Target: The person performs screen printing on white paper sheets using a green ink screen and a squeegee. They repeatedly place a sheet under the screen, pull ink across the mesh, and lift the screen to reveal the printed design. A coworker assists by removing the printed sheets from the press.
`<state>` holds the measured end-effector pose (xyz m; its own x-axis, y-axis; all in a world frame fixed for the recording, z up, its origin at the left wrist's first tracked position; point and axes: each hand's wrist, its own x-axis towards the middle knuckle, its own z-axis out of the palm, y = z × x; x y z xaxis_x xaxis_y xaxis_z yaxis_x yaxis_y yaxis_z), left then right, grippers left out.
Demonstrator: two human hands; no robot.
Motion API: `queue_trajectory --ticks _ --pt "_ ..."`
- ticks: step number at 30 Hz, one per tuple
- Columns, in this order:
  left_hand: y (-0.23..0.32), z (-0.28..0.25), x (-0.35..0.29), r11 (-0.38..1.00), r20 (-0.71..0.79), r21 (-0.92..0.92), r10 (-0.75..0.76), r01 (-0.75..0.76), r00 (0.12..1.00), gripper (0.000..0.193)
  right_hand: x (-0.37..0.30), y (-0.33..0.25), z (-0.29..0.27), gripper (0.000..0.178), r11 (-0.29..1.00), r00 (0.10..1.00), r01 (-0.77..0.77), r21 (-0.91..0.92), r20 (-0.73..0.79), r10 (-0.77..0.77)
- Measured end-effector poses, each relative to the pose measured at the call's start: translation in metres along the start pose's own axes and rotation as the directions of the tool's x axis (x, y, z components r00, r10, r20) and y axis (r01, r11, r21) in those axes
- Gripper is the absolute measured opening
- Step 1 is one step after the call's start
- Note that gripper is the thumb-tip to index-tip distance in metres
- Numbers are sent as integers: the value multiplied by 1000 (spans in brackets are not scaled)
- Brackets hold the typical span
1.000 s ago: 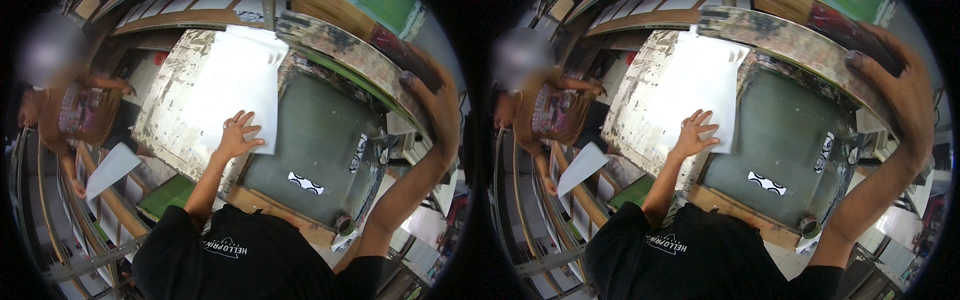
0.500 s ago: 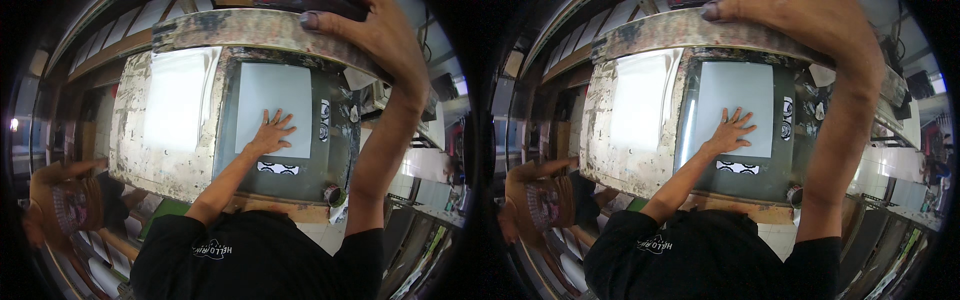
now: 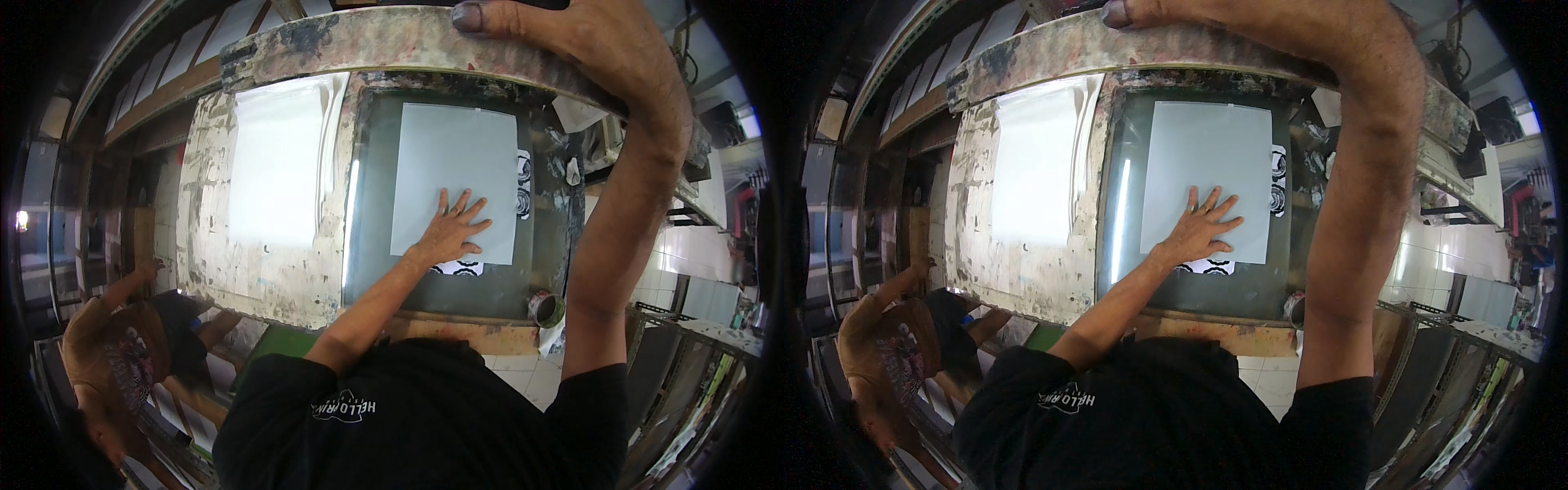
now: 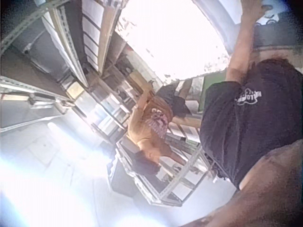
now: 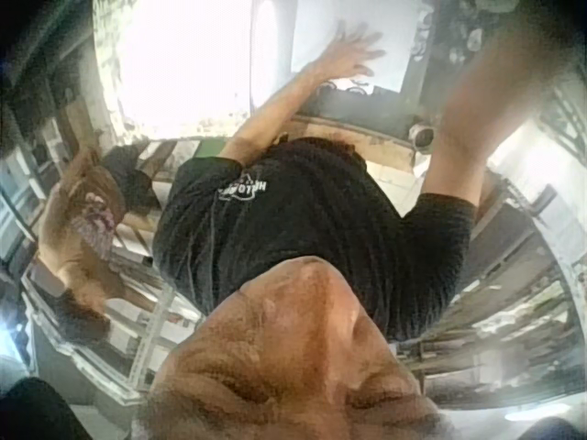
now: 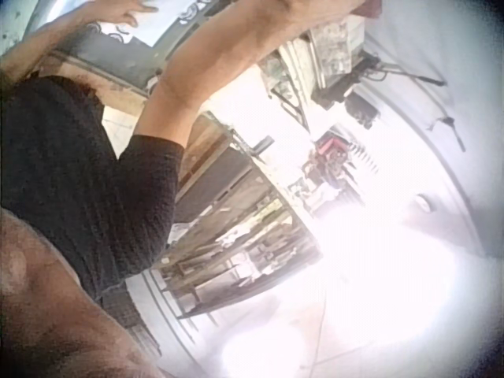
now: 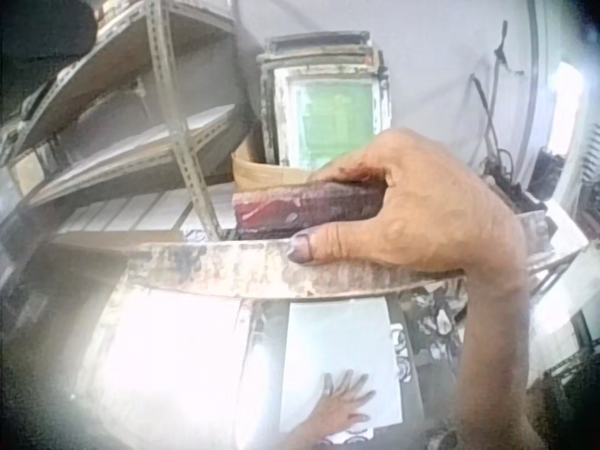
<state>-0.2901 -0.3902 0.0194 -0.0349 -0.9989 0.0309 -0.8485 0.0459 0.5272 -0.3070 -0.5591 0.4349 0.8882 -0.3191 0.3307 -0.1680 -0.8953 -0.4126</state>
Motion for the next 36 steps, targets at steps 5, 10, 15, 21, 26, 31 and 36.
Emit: queue_trajectory --ticks 5,10,15,21,26,31,36 --pt "-1 -1 -5 999 -11 38 16 -16 1000 68 -16 -25 -1 62 994 992 108 -28 -66 -110" --pt "6 -44 -21 999 -330 37 -16 30 944 84 -25 -34 14 60 979 990 57 -198 -115 -81" --pt "34 -137 -81 628 -740 -668 -506 -399 443 130 -68 -4 23 53 981 983 177 -80 -41 -181" --pt "36 -123 -181 378 -404 -912 -772 -157 491 109 -171 -25 123 47 997 992 61 -49 -110 -66" --pt "3 -31 -223 629 -454 -758 -700 175 551 94 -220 6 217 53 976 984 -136 172 136 113" --pt "-9 -13 -223 831 -600 -373 -555 412 576 88 -247 17 274 76 968 960 -66 -241 248 127" --pt "-14 -5 -228 824 -588 -333 -561 457 583 84 -222 68 305 81 980 966 -173 -100 180 188"
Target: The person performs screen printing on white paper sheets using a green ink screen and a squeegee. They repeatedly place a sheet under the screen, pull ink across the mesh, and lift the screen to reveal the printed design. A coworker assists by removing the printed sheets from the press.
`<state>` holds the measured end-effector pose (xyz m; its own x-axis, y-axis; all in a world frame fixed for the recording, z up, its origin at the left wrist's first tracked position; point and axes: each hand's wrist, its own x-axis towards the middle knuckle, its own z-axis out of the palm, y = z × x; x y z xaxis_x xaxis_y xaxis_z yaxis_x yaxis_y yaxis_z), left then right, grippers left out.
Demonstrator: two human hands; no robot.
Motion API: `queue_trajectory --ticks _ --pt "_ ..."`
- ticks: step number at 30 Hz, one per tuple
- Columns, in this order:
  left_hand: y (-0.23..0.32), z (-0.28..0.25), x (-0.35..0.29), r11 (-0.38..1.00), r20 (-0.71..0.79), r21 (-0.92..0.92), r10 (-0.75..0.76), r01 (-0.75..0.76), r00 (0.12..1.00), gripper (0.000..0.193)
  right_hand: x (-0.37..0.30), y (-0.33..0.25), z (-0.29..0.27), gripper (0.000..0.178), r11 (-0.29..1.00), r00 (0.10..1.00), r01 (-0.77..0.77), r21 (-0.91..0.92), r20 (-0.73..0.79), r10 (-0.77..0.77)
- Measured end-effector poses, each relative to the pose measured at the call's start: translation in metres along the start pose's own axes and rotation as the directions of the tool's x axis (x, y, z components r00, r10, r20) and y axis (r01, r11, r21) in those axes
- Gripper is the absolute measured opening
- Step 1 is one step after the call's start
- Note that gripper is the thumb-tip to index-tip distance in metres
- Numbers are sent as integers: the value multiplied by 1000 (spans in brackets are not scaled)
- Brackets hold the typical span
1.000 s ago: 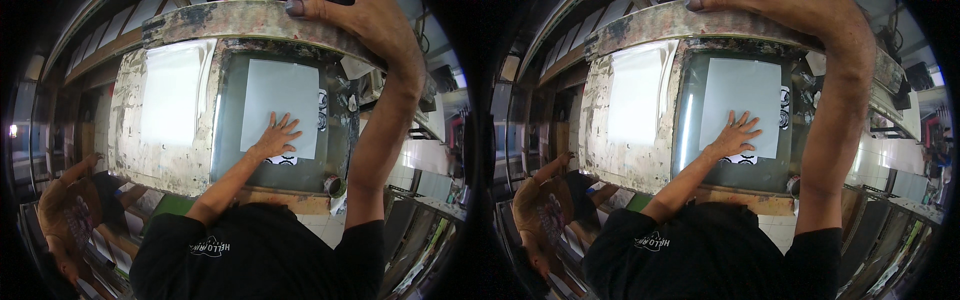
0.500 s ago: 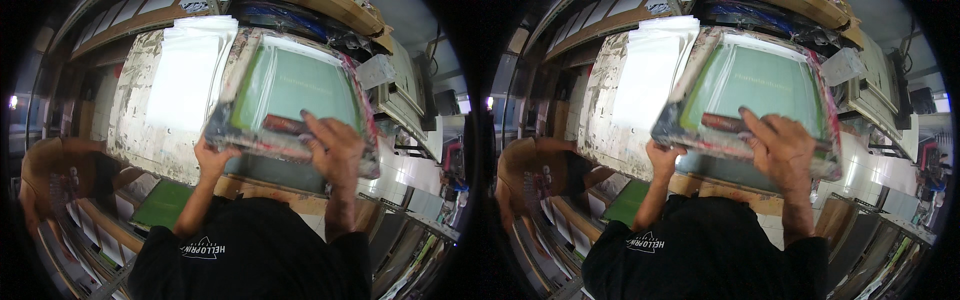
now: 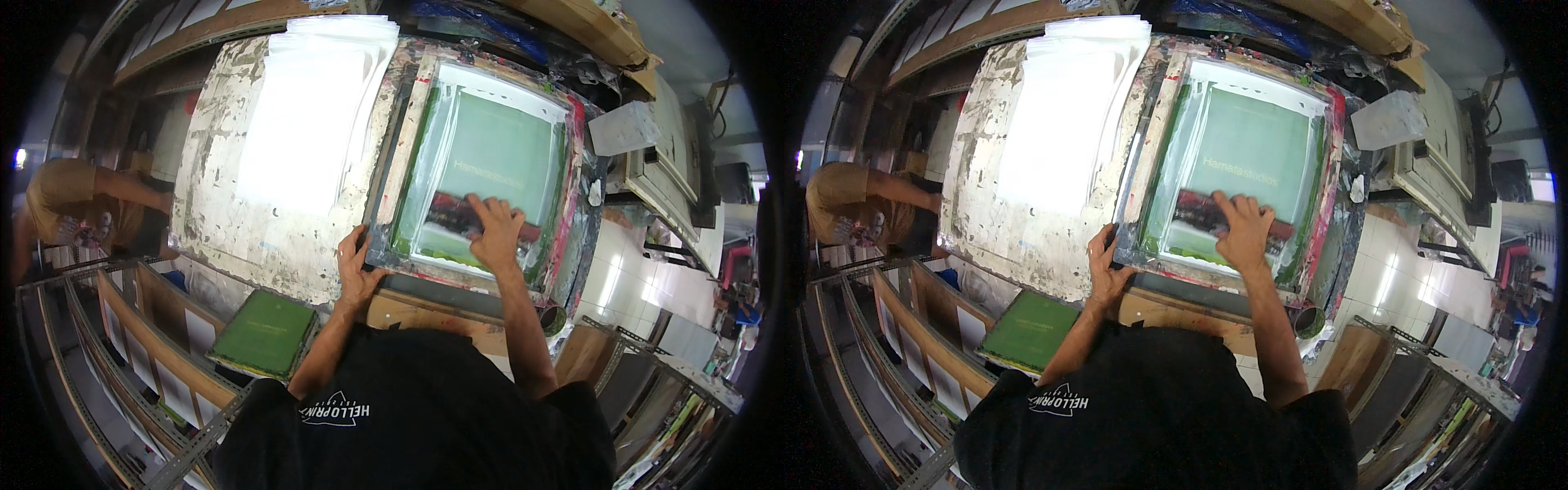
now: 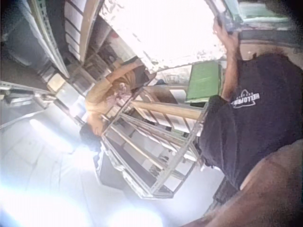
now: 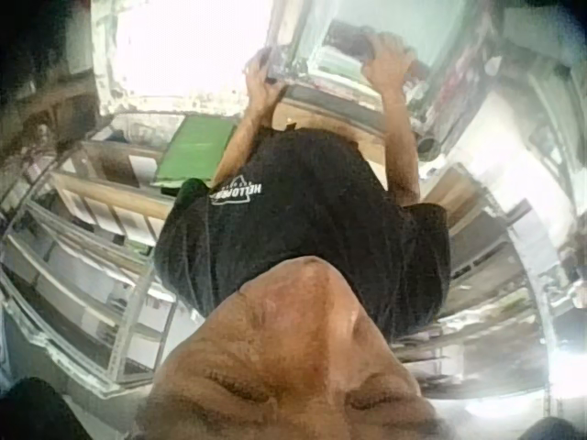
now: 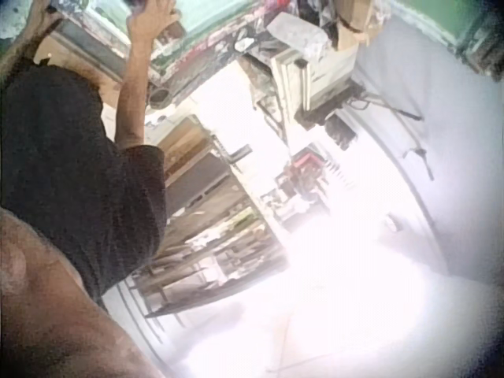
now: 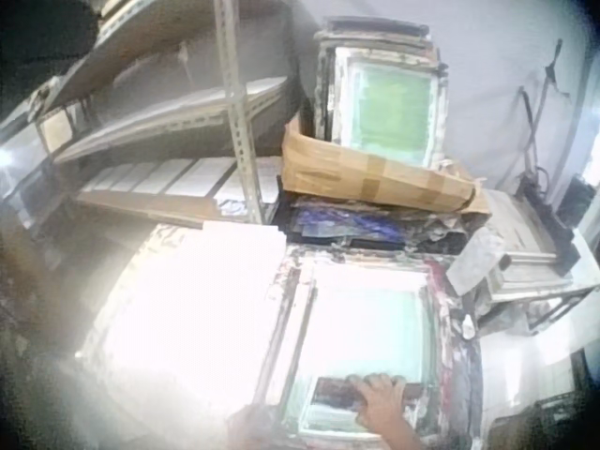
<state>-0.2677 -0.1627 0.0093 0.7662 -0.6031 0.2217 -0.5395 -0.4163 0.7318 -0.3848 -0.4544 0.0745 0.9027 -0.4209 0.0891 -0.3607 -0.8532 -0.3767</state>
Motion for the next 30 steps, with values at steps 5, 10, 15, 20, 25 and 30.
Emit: queue_trajectory --ticks 5,10,15,20,25,30 --pt "-2 -1 -1 1000 0 -7 20 -20 1000 82 96 62 6 76 993 982 55 -100 -174 -72" --pt "3 -7 2 999 26 -45 1 0 1000 86 189 117 -1 76 986 946 105 -129 -292 -139" --pt "-3 -5 -2 999 16 -37 23 -22 1000 90 247 144 -8 78 980 958 84 -182 -256 -130" --pt "-2 -3 0 993 -25 -98 57 -59 998 86 266 157 -29 67 995 984 92 -31 -153 -96" --pt "-2 -8 1 997 0 -48 63 -62 998 82 245 144 -24 56 959 922 260 -112 -267 -281" --pt "3 -8 -5 993 21 -107 52 -50 998 84 173 107 -16 53 956 908 270 -112 -300 -292"
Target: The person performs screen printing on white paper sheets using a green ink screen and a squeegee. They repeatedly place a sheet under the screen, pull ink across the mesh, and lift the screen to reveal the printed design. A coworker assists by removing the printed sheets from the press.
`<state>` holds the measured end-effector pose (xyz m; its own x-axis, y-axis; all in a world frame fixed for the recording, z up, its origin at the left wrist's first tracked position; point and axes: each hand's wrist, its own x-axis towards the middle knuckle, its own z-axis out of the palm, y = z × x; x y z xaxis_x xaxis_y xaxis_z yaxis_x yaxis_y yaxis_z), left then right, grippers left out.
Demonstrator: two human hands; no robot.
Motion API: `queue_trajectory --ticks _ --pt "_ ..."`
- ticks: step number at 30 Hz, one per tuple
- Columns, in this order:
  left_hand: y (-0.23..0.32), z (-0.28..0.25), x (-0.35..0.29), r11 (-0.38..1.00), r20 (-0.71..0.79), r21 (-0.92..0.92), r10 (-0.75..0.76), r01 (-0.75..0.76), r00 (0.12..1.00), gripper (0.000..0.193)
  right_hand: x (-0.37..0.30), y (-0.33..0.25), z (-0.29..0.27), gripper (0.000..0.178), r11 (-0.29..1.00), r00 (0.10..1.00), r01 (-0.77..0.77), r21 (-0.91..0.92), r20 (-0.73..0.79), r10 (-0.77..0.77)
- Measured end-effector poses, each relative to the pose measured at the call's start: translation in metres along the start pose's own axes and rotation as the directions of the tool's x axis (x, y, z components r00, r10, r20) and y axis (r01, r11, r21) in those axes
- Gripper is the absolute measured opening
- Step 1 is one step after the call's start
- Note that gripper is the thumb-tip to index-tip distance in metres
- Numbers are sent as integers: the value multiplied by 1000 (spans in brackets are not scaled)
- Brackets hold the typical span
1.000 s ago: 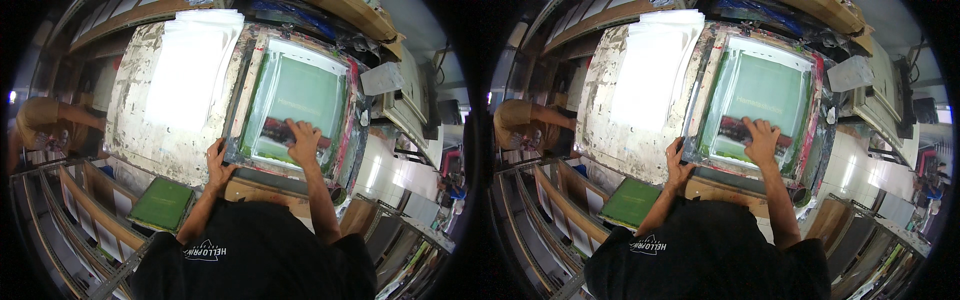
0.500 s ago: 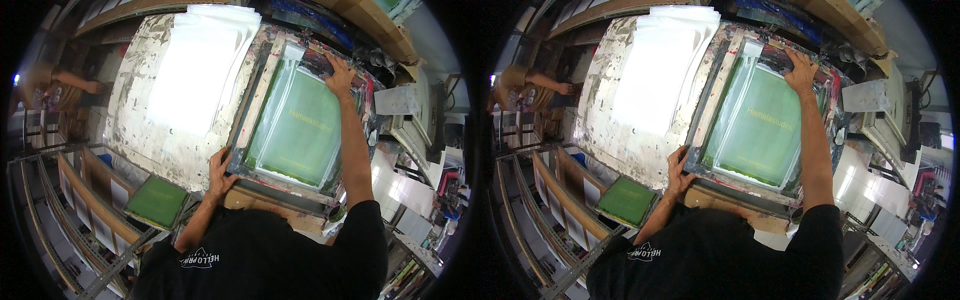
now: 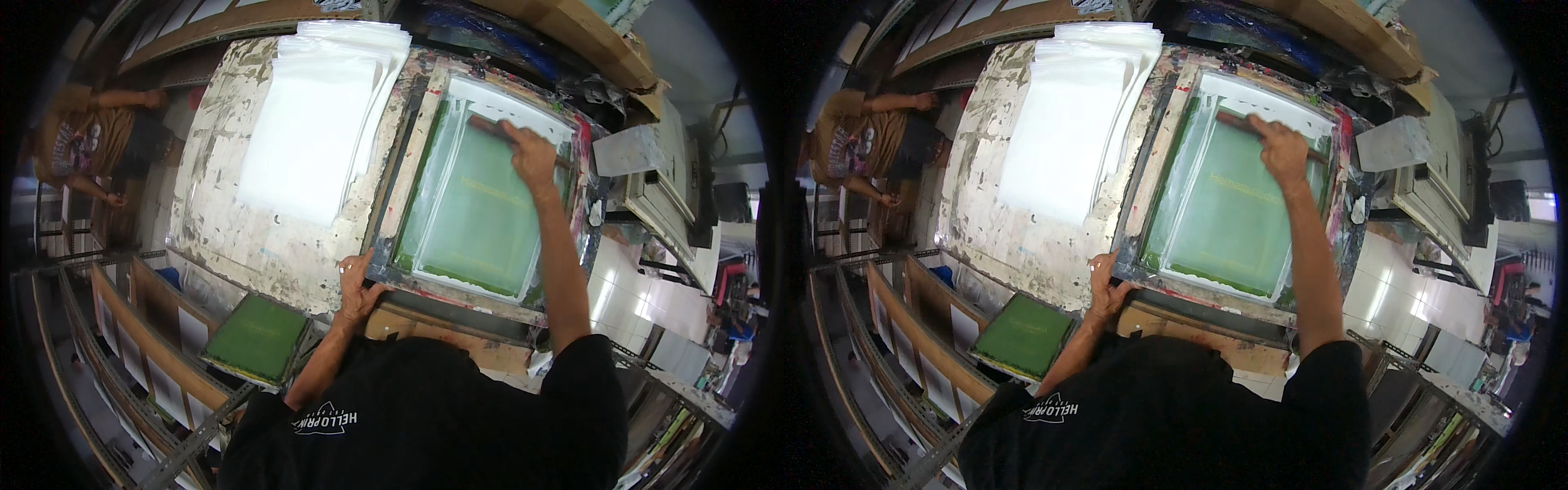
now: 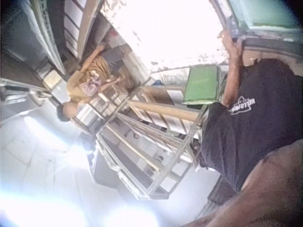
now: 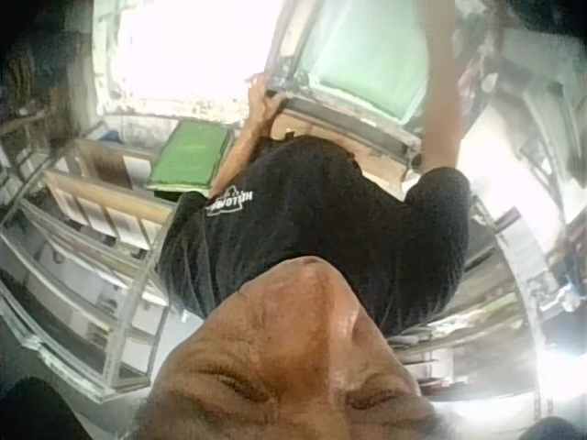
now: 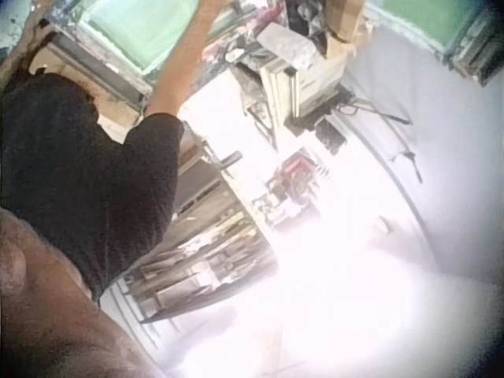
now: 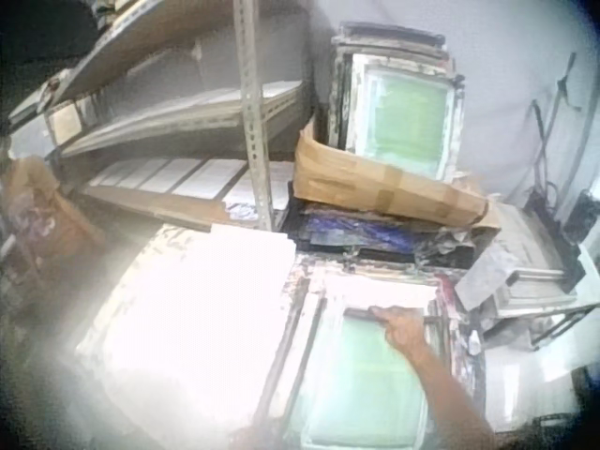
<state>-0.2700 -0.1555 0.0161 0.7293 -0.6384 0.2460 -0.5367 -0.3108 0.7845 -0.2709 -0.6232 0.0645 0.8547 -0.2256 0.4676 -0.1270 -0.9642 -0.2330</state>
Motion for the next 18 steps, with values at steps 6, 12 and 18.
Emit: queue_trajectory --ticks 6,12,18 --pt "9 1 2 999 -63 -42 19 -21 998 86 -95 -114 -52 49 991 991 -95 -93 88 103" --pt "27 -2 6 982 -173 -184 10 -42 985 83 -131 -213 -149 48 978 963 -186 94 217 162" --pt "90 -21 62 895 -385 -433 -79 -105 920 80 -77 -220 -224 78 996 998 -33 -82 49 37"
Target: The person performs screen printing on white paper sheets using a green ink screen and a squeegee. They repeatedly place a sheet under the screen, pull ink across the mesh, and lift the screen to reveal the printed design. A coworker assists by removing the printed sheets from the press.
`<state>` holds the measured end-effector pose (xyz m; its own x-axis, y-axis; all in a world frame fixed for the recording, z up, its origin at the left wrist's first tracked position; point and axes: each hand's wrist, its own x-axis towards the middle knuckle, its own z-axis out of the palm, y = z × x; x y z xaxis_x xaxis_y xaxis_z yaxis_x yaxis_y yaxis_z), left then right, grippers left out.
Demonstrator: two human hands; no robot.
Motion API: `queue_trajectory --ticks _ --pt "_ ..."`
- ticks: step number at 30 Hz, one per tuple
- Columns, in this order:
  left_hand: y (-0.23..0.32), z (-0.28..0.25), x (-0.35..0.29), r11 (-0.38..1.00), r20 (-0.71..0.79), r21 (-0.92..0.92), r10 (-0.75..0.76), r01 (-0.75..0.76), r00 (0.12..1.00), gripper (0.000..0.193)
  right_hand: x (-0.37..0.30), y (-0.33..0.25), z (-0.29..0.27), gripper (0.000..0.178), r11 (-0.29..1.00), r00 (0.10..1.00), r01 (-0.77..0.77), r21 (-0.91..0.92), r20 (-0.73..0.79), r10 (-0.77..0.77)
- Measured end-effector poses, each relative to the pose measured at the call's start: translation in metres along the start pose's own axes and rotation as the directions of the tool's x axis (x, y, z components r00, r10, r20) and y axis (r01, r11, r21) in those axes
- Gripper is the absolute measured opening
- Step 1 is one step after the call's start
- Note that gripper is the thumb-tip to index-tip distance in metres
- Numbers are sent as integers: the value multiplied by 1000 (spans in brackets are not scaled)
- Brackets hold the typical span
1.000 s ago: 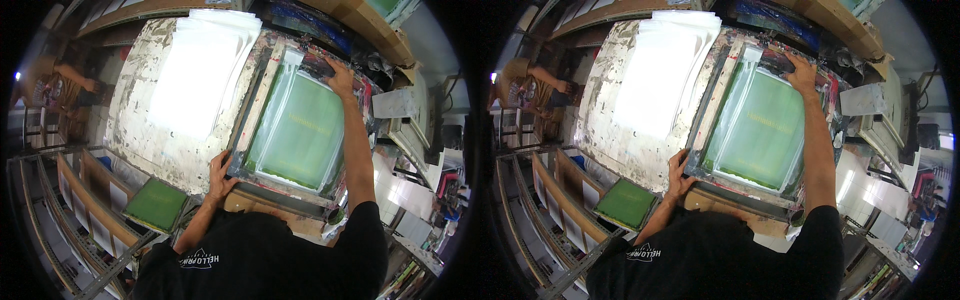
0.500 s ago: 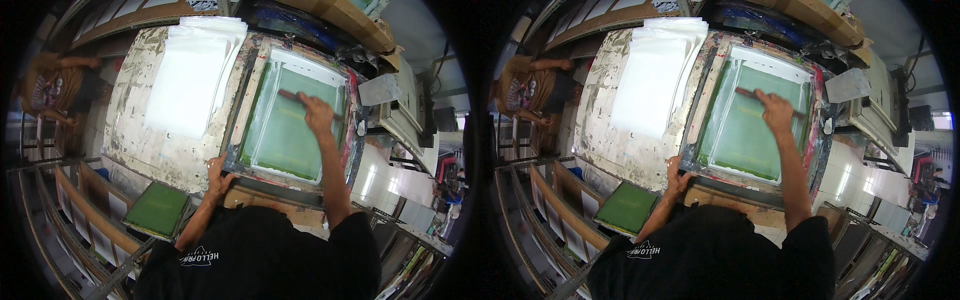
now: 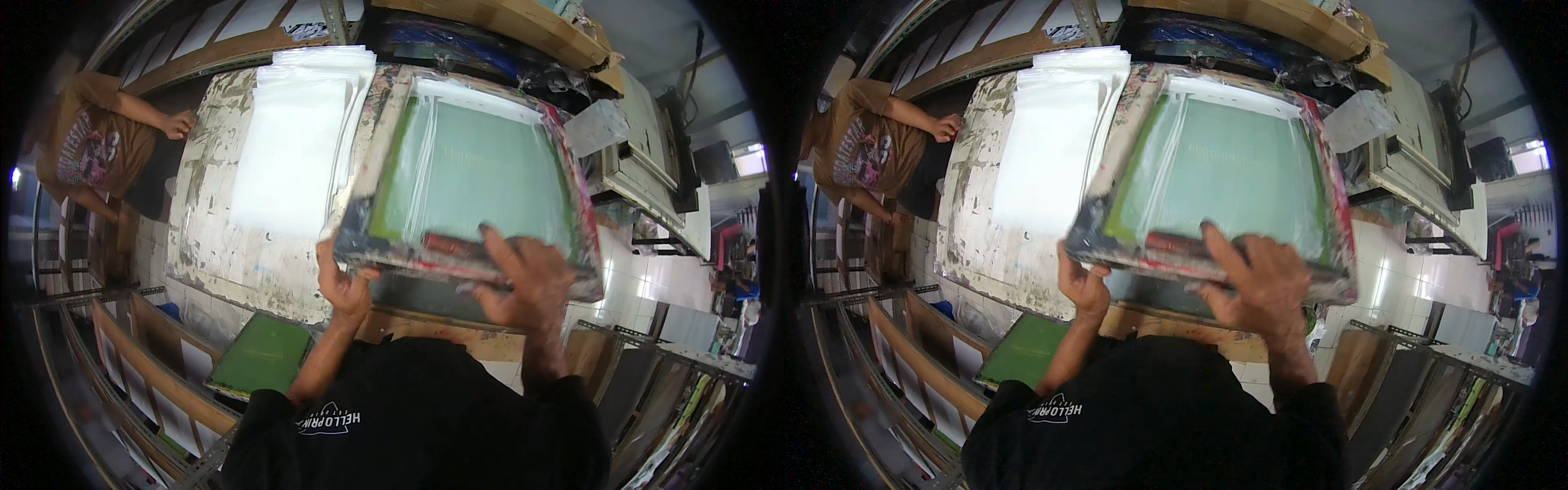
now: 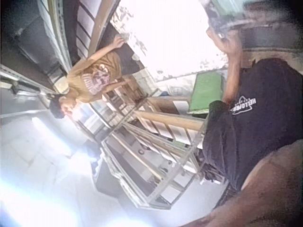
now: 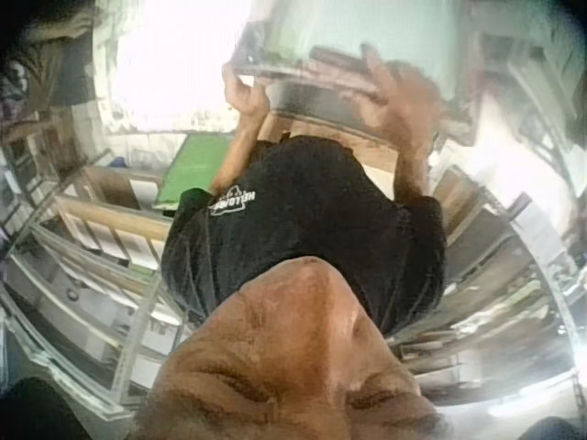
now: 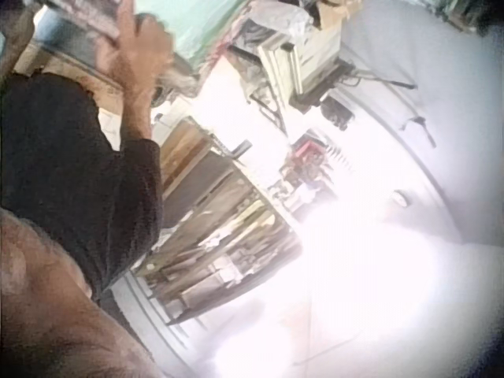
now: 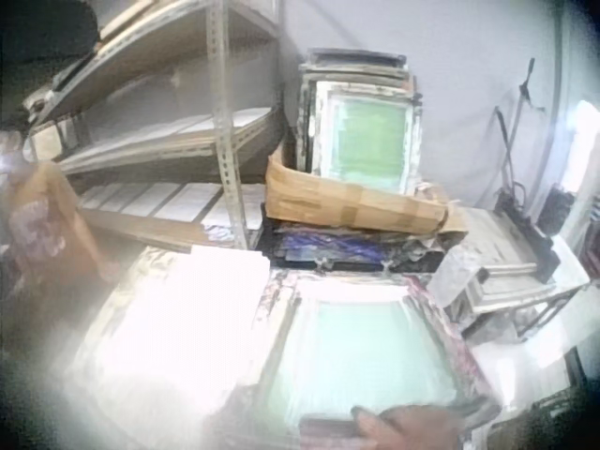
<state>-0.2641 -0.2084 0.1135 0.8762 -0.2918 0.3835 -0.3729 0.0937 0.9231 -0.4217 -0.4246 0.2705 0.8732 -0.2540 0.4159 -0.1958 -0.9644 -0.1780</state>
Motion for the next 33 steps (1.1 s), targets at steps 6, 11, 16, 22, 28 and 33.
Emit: queue_trajectory --ticks 6,11,16,22,28,33 --pt "-27 88 120 913 -161 -330 196 -240 967 57 116 70 -63 71 976 975 191 107 -134 -177" --pt "-134 172 202 945 183 308 60 -115 981 36 177 49 -95 58 983 987 57 176 -156 -30" --pt "-189 198 175 672 364 679 41 -296 930 27 196 51 -90 53 997 979 50 53 -198 -38" --pt "-166 202 169 920 170 347 -251 180 953 9 199 71 -89 50 951 971 141 276 -225 -79" --pt "-141 133 185 980 -18 77 -184 185 983 10 205 76 -95 47 964 959 175 202 -255 -120" --pt "-141 10 183 964 -326 107 -197 244 924 10 213 75 -103 48 946 988 68 316 -151 -20"
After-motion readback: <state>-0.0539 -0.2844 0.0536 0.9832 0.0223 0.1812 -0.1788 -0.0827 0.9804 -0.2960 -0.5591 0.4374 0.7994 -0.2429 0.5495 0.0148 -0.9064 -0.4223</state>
